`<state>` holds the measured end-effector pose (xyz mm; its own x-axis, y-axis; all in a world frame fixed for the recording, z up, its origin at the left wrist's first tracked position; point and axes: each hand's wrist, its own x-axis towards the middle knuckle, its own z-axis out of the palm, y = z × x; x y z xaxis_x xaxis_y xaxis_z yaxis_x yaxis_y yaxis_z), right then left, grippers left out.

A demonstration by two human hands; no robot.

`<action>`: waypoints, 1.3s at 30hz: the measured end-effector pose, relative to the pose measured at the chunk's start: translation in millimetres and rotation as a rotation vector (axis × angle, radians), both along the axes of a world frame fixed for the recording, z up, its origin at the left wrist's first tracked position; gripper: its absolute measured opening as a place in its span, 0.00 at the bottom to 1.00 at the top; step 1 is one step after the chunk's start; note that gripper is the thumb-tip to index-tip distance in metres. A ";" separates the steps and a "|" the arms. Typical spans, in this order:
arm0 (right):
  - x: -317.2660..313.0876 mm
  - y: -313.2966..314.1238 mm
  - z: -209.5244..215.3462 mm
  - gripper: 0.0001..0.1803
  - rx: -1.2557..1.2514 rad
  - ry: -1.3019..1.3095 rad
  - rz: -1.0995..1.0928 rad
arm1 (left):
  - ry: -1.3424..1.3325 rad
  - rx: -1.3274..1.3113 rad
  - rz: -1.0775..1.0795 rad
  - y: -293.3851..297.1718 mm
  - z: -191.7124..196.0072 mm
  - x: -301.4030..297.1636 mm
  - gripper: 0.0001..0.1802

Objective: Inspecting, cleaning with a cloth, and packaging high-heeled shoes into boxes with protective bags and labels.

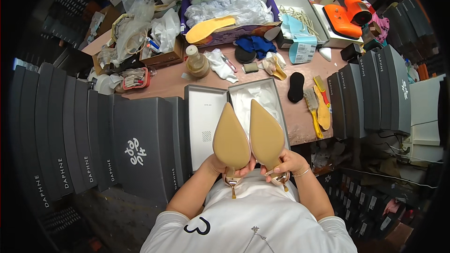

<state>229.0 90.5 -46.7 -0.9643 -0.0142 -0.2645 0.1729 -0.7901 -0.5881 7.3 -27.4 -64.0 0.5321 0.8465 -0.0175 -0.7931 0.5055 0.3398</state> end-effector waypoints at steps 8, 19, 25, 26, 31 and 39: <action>4.3 0.2 -14.6 0.24 -0.069 -0.079 -0.090 | 0.050 -0.162 -0.016 6.5 0.8 3.0 0.26; 0.0 9.3 -21.3 0.24 -0.069 -0.047 0.009 | 0.104 -0.140 0.055 9.6 18.3 0.1 0.20; 0.7 11.8 -23.9 0.24 0.056 -0.005 0.075 | 0.167 -0.121 -0.070 13.1 26.7 -5.1 0.18; 1.1 12.2 -24.5 0.24 0.071 0.000 0.085 | 0.173 -0.127 -0.080 12.9 27.8 -5.4 0.18; 2.7 13.2 -12.2 0.19 0.097 -0.034 0.035 | 0.173 -0.107 -0.075 11.9 19.5 -5.2 0.19; 72.9 125.5 -0.1 0.08 1.299 -0.894 -0.255 | 0.014 -0.618 0.415 34.1 -10.4 6.8 0.20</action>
<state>301.9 215.9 -46.8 -0.4414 0.7908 -0.4240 0.7633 0.0825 -0.6408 14.1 6.7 -74.4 0.1669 0.8113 -0.5603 -0.9581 0.2676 0.1020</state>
